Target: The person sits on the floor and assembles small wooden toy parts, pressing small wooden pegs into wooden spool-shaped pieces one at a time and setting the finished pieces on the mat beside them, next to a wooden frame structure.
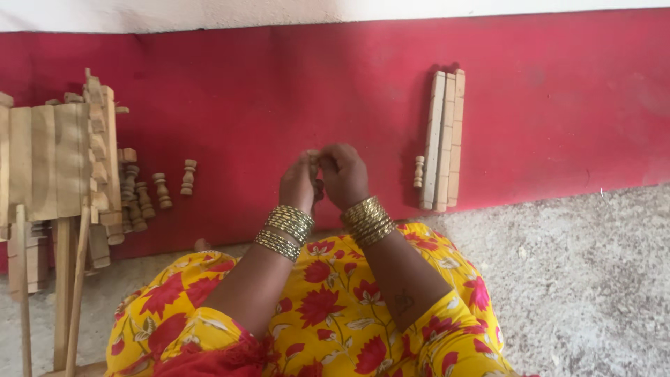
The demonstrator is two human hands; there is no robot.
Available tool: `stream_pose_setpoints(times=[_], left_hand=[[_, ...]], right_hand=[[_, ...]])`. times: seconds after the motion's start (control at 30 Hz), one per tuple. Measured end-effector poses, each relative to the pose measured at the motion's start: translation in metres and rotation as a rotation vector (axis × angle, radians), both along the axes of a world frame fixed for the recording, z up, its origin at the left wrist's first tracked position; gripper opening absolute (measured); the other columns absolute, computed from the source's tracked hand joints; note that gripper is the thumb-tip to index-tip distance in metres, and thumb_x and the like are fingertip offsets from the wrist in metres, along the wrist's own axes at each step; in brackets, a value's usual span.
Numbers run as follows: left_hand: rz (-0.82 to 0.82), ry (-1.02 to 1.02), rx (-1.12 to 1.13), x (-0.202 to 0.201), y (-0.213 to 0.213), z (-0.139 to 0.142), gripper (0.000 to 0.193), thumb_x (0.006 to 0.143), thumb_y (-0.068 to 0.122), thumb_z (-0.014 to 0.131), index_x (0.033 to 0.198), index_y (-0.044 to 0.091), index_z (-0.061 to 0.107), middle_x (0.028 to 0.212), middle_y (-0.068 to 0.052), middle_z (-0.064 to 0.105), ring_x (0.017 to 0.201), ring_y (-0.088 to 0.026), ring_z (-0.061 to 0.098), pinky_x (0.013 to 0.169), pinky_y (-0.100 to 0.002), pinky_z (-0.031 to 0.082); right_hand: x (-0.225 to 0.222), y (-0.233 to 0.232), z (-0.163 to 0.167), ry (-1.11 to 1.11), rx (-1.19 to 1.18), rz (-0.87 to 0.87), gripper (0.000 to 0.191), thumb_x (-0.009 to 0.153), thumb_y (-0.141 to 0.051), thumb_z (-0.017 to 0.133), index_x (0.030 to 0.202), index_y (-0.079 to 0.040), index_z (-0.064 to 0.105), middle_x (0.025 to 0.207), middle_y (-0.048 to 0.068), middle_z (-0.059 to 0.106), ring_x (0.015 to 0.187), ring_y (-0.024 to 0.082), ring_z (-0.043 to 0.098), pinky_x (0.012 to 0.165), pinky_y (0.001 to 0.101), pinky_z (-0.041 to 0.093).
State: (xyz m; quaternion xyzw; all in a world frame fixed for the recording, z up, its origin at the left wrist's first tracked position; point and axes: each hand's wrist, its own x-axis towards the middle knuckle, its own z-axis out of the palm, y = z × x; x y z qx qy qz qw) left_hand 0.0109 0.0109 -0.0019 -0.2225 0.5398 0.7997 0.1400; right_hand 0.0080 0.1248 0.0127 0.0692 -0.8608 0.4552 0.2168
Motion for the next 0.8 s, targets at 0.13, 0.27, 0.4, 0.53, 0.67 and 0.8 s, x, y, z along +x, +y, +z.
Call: stream_pose_setpoints(times=[0.13,0.27,0.4,0.53,0.67,0.8], left_hand=[[0.143,0.031,0.069,-0.012,-0.017,-0.006,0.030,0.104,0.034,0.055,0.110,0.009,0.071,0.079,0.000,0.067,0.055,-0.005,0.055,0.046,-0.023,0.046],[0.048,-0.031,0.003,-0.006,-0.013,-0.001,0.030,0.104,0.034,0.057,0.106,0.008,0.073,0.077,-0.002,0.064,0.053,-0.007,0.055,0.045,-0.024,0.046],[-0.148,-0.078,-0.144,0.002,-0.001,0.019,0.037,0.104,0.042,0.050,0.101,0.013,0.072,0.075,0.002,0.064,0.051,-0.008,0.059,0.043,-0.025,0.048],[-0.163,-0.044,-0.208,0.000,-0.005,0.034,0.036,0.104,0.039,0.049,0.098,0.011,0.071,0.076,0.001,0.069,0.052,-0.008,0.061,0.044,-0.025,0.050],[-0.133,-0.050,-0.261,-0.001,-0.014,0.036,0.035,0.103,0.037,0.052,0.094,0.009,0.071,0.077,0.000,0.073,0.054,-0.008,0.062,0.044,-0.025,0.051],[-0.110,0.021,-0.056,-0.001,-0.014,0.034,0.031,0.098,0.040,0.059,0.094,0.013,0.074,0.072,0.001,0.066,0.050,-0.009,0.058,0.041,-0.025,0.048]], right_hand=[[0.010,-0.022,-0.002,-0.034,0.068,0.129,0.005,0.092,-0.008,0.066,0.094,-0.007,0.071,0.090,0.011,0.070,0.083,0.028,0.068,0.073,0.0403,0.057],[0.004,-0.019,-0.002,-0.025,0.045,0.043,0.004,0.093,-0.008,0.067,0.094,-0.006,0.070,0.091,0.010,0.071,0.085,0.027,0.069,0.076,0.0397,0.058],[-0.007,0.005,0.003,-0.340,-0.225,-0.110,0.003,0.092,-0.009,0.066,0.093,-0.007,0.067,0.085,0.009,0.071,0.077,0.026,0.071,0.070,0.0385,0.059],[-0.005,0.007,0.006,-0.032,0.048,-0.037,0.003,0.089,-0.003,0.067,0.091,-0.005,0.068,0.088,0.011,0.069,0.081,0.027,0.069,0.071,0.0383,0.057],[-0.002,0.000,0.004,0.068,0.140,0.078,0.005,0.090,0.000,0.066,0.090,-0.005,0.067,0.089,0.010,0.069,0.084,0.029,0.068,0.074,0.0396,0.056],[-0.006,0.005,0.002,-0.197,-0.021,-0.049,0.001,0.091,-0.006,0.066,0.091,-0.006,0.066,0.086,0.009,0.069,0.076,0.026,0.070,0.068,0.0381,0.057]])
